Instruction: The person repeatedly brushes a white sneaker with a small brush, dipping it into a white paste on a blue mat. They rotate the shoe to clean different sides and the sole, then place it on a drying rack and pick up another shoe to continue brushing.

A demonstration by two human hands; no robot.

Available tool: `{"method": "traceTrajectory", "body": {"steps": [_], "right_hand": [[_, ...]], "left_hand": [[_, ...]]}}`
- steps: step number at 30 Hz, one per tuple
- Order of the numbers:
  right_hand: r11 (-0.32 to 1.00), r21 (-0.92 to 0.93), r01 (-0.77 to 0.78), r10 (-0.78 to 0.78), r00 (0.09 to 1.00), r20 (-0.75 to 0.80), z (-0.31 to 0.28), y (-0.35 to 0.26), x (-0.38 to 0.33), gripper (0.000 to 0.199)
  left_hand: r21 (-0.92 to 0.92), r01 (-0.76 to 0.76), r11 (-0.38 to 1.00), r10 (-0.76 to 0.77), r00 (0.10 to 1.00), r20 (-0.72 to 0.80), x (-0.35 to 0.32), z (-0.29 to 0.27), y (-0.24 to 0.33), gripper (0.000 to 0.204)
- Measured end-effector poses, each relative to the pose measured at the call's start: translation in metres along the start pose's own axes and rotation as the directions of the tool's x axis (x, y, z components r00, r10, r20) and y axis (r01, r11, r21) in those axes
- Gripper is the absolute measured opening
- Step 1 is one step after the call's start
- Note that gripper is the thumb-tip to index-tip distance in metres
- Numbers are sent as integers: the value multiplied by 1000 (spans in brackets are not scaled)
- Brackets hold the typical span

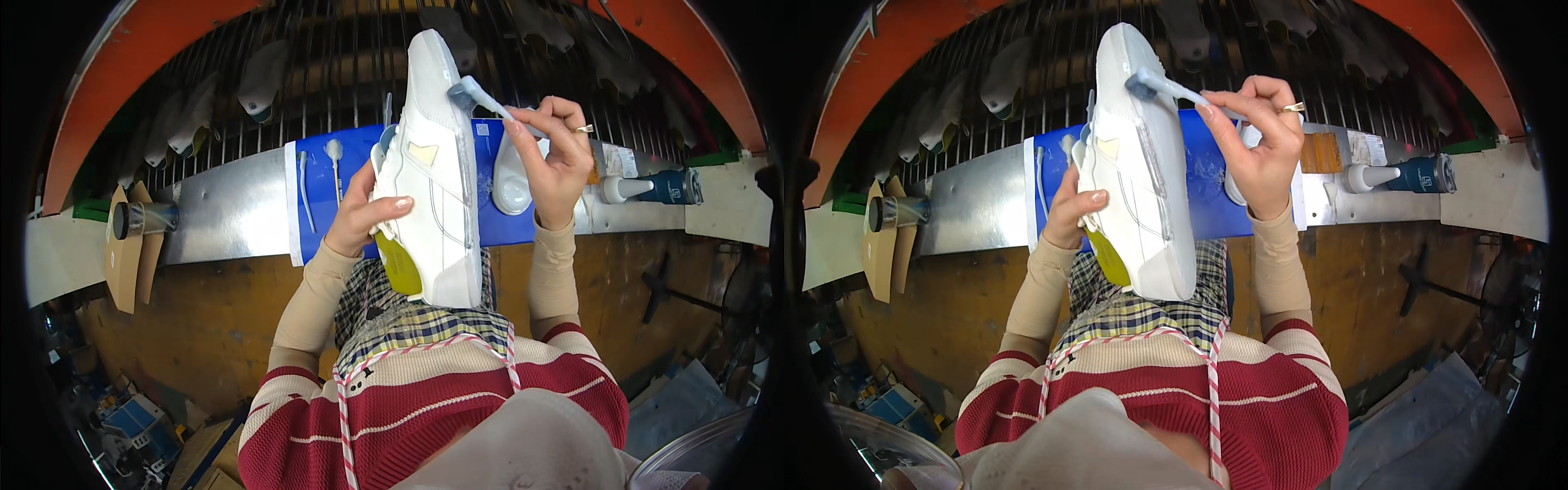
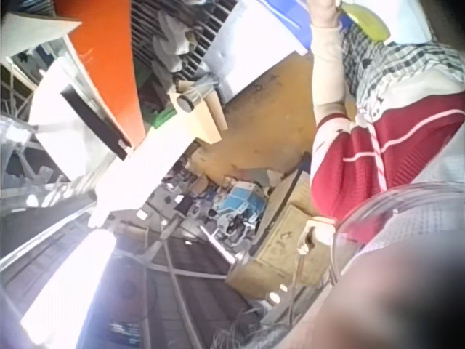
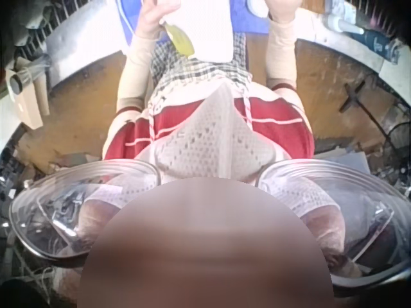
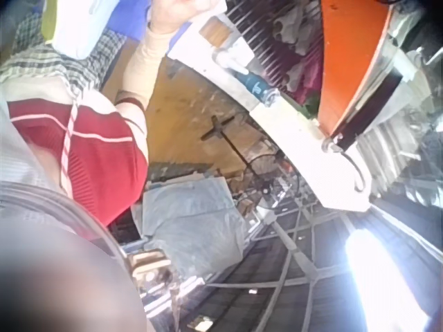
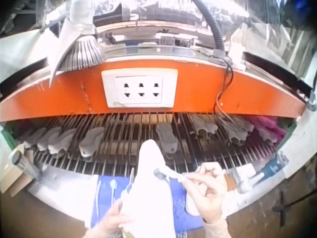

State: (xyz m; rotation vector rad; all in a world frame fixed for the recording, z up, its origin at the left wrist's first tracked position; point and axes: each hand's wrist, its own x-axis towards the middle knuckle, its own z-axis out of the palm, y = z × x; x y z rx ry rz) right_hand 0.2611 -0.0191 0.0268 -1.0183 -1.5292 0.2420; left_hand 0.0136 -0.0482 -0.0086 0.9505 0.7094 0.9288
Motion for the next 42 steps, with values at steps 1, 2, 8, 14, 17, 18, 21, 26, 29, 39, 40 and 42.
{"method": "traceTrajectory", "body": {"steps": [1,2,8,14,17,18,21,26,29,39,40,42], "right_hand": [[1000,-17,23,-23,1000,2,0,0,6,18],[999,-23,48,-48,999,2,0,-1,13,18],[962,-149,229,-227,973,28,1,1,50,16],[916,-194,351,-343,936,71,-4,5,72,16],[920,-145,365,-348,928,131,-10,4,72,18],[919,-129,373,-354,924,148,-12,3,70,18],[932,-71,356,-340,924,174,-17,1,63,20],[954,-34,297,-281,931,233,-26,-5,48,21],[973,96,209,-228,932,283,-26,-5,39,22],[952,169,-255,219,954,206,-3,-7,-1,17],[950,175,-260,225,955,193,-6,-10,-8,17],[949,198,-247,218,964,154,-9,-15,-19,18]], "left_hand": [[13,-4,1000,4,1000,-3,-1,1,2,82],[23,-1,1000,1,1000,-5,-2,1,3,83],[42,-23,999,23,1000,-1,-4,0,5,91],[61,-33,998,33,999,1,-5,-2,6,93],[42,-18,999,18,1000,-4,-7,-3,8,93],[34,-11,999,11,1000,-5,-7,-3,9,93],[34,-28,999,28,1000,-1,-7,-4,11,92],[10,-31,999,31,1000,-1,-5,-5,11,90],[-14,-37,999,37,999,-7,-4,-5,11,86],[-293,-83,953,77,996,-33,10,0,13,67],[-295,-73,953,57,996,-62,10,-1,13,66],[-315,-67,947,41,995,-87,11,-5,15,64]]}}
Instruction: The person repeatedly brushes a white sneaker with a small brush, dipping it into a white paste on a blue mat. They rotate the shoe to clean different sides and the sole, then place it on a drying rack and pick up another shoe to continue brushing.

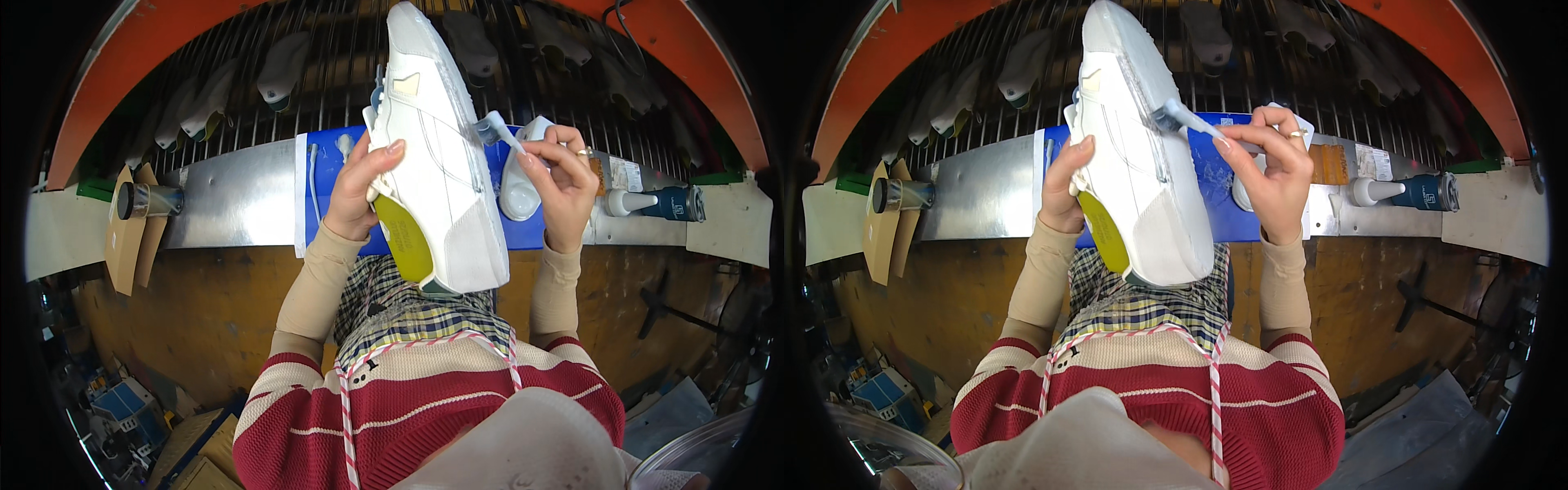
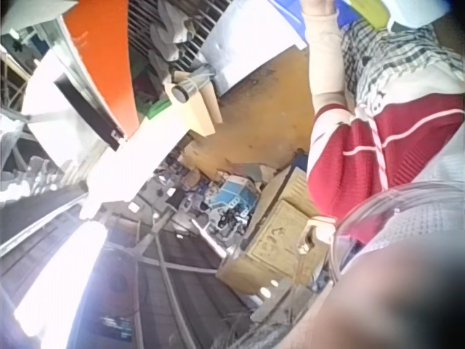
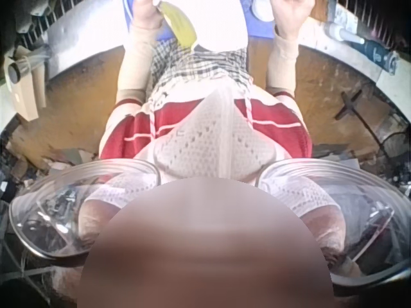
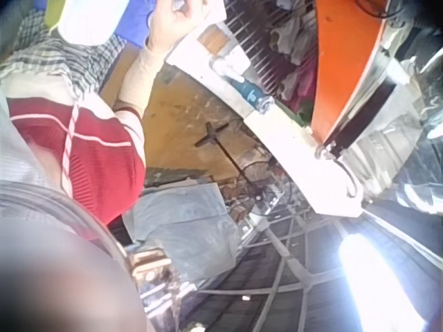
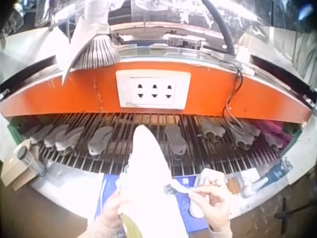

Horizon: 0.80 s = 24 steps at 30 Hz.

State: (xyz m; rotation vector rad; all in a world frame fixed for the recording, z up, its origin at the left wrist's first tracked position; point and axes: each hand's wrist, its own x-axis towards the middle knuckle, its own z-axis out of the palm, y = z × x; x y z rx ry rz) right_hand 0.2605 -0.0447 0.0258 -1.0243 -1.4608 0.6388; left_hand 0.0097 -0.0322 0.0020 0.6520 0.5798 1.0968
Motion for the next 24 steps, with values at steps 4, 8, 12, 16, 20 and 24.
{"method": "traceTrajectory", "body": {"steps": [4,8,12,16,20,24], "right_hand": [[958,-225,180,-187,982,-11,2,2,0,18],[905,-322,277,-294,956,-5,5,0,15,19],[839,-375,395,-425,905,3,6,-1,35,20],[774,-399,492,-523,852,37,3,0,55,20],[790,-352,502,-491,862,128,-8,-3,56,21],[835,-314,451,-403,891,209,-19,-10,42,20]], "left_hand": [[27,17,999,-16,999,-37,-2,-1,1,63],[29,27,999,-26,999,-33,-10,3,-2,65],[52,47,998,-46,999,-14,-16,5,-3,67],[57,58,997,-58,998,-1,-18,6,-4,67],[34,40,999,-41,999,2,-18,4,0,65],[-25,28,999,-28,1000,14,-15,0,3,62]]}}
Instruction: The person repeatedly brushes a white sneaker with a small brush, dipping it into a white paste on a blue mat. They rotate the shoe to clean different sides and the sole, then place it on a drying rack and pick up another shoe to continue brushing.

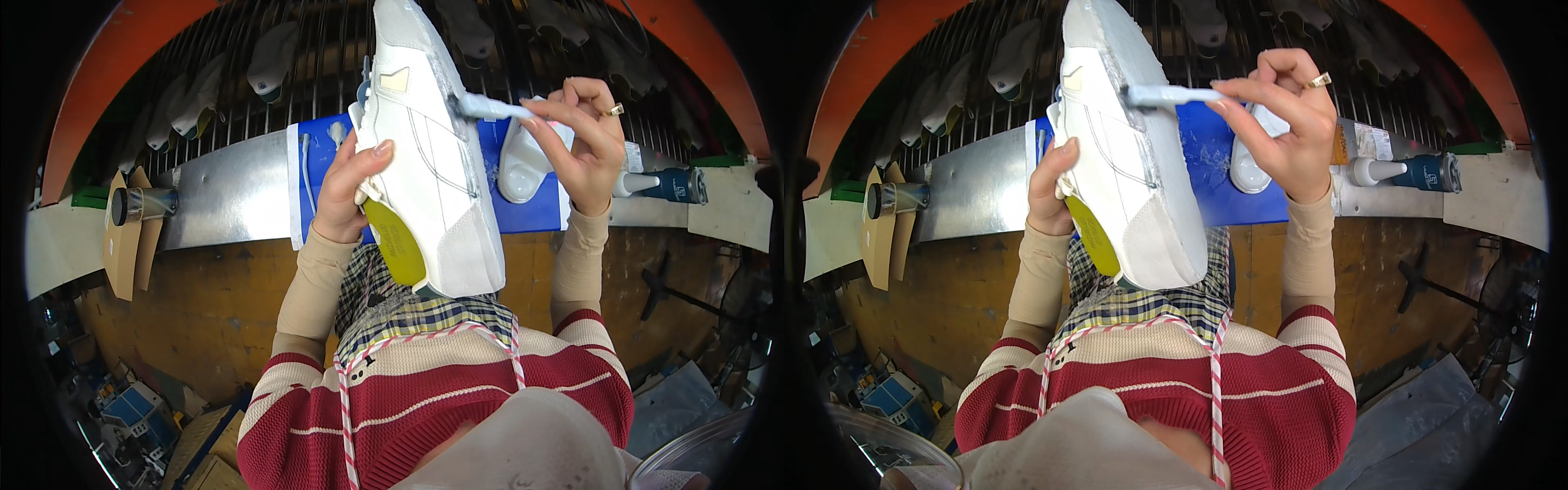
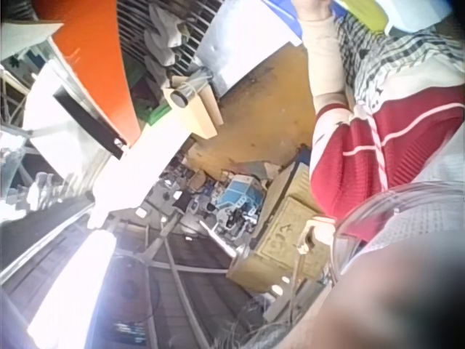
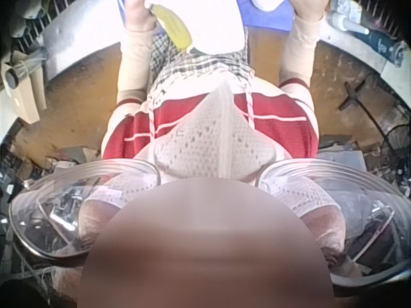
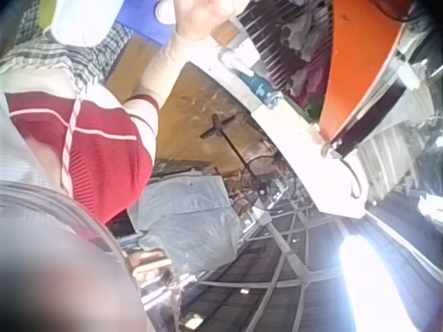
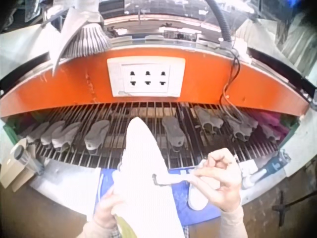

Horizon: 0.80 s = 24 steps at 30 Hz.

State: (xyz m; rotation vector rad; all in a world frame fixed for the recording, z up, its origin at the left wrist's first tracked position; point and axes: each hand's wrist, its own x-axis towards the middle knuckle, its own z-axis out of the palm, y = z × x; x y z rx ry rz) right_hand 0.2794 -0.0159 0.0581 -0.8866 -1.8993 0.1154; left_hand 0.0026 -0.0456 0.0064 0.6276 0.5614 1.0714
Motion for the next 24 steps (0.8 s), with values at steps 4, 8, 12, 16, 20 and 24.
{"method": "traceTrajectory", "body": {"steps": [4,8,12,16,20,24], "right_hand": [[987,95,-128,120,989,87,-13,-13,-19,18],[915,207,-346,334,938,92,-17,-29,-40,18],[916,157,-370,370,928,30,-9,-40,-50,19],[971,37,-234,236,971,-45,1,-37,-40,20],[994,-78,-81,71,989,-126,11,-26,-25,22],[997,-80,-7,-5,988,-156,12,-16,-17,22]], "left_hand": [[-35,-14,999,14,1000,-7,3,-3,2,60],[-64,-30,998,31,999,10,11,-6,5,60],[-56,-60,997,58,998,-34,12,-5,4,58],[-59,-58,997,59,998,19,10,-4,3,57],[6,-63,998,64,997,-52,5,-3,0,56],[-33,-55,998,54,998,-17,4,-3,1,56]]}}
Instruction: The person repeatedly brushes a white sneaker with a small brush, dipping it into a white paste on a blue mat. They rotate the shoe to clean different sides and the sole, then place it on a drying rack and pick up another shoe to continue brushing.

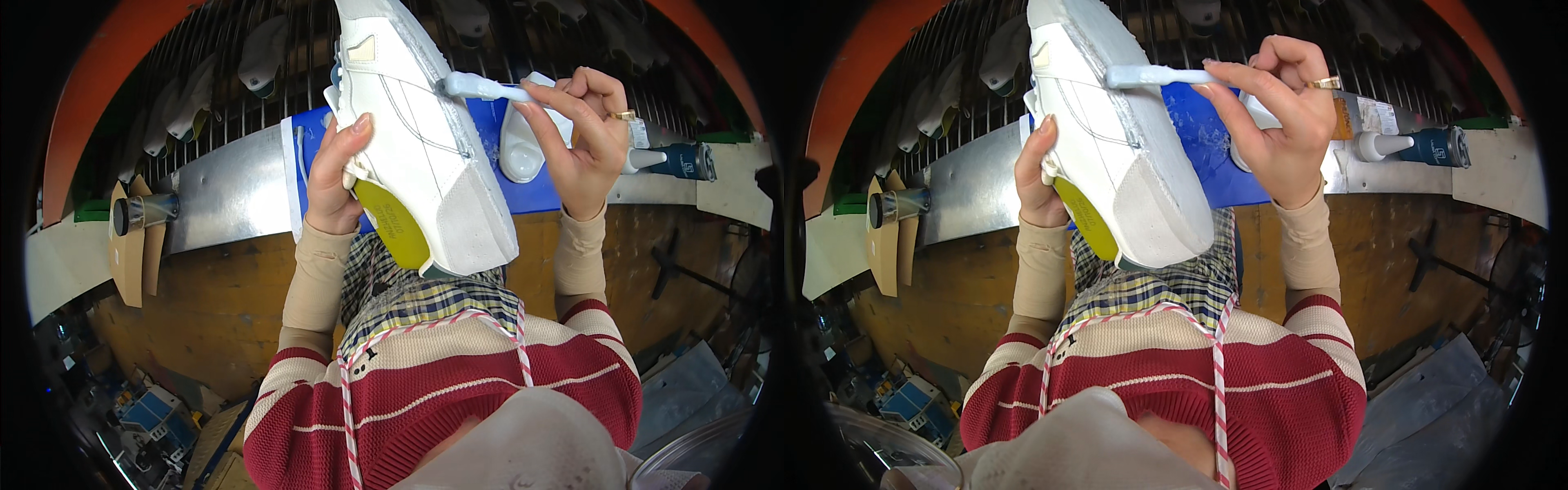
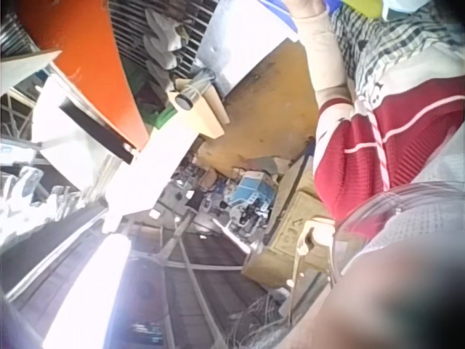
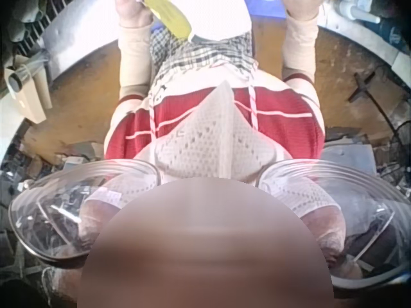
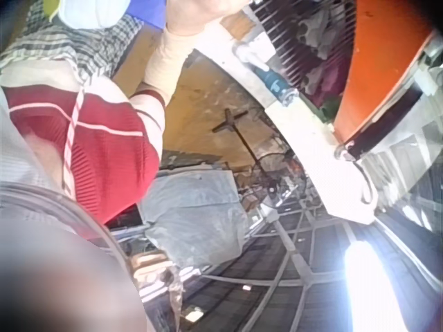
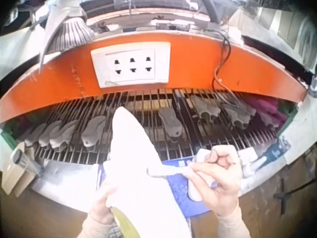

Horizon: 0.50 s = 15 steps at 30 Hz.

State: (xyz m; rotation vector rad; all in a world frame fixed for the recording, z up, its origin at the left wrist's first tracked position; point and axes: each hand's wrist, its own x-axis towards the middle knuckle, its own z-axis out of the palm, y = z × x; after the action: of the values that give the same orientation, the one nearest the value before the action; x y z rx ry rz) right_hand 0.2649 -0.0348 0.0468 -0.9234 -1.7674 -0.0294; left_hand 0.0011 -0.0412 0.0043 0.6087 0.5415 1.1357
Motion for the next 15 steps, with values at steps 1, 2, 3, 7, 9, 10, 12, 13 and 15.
{"method": "traceTrajectory", "body": {"steps": [1,2,3,7,9,10,12,13,15], "right_hand": [[1000,20,-20,19,999,45,-3,0,0,22],[998,39,-40,36,995,90,-6,0,0,22],[997,56,-54,47,991,122,-10,0,0,22],[986,101,-132,106,967,233,-28,-7,-4,21],[977,126,-173,132,951,281,-38,-10,-5,21],[971,146,-190,138,942,306,-43,-11,-5,20],[962,149,-228,168,928,333,-52,-13,-7,19],[959,134,-248,192,922,336,-57,-14,-9,19],[942,122,-312,259,908,329,-61,-18,-15,18]], "left_hand": [[-32,0,999,1,999,37,0,0,1,56],[-25,1,1000,0,999,41,0,0,2,57],[-32,0,999,2,998,60,1,0,4,57],[-17,-33,999,33,999,16,3,0,5,57],[-4,-33,999,33,999,-17,4,0,5,57],[-13,-42,999,42,999,-8,5,-1,5,58],[22,-30,999,30,1000,-7,6,-4,6,57],[21,-36,999,36,999,12,7,-6,7,57],[57,-26,998,26,1000,10,8,-9,7,56]]}}
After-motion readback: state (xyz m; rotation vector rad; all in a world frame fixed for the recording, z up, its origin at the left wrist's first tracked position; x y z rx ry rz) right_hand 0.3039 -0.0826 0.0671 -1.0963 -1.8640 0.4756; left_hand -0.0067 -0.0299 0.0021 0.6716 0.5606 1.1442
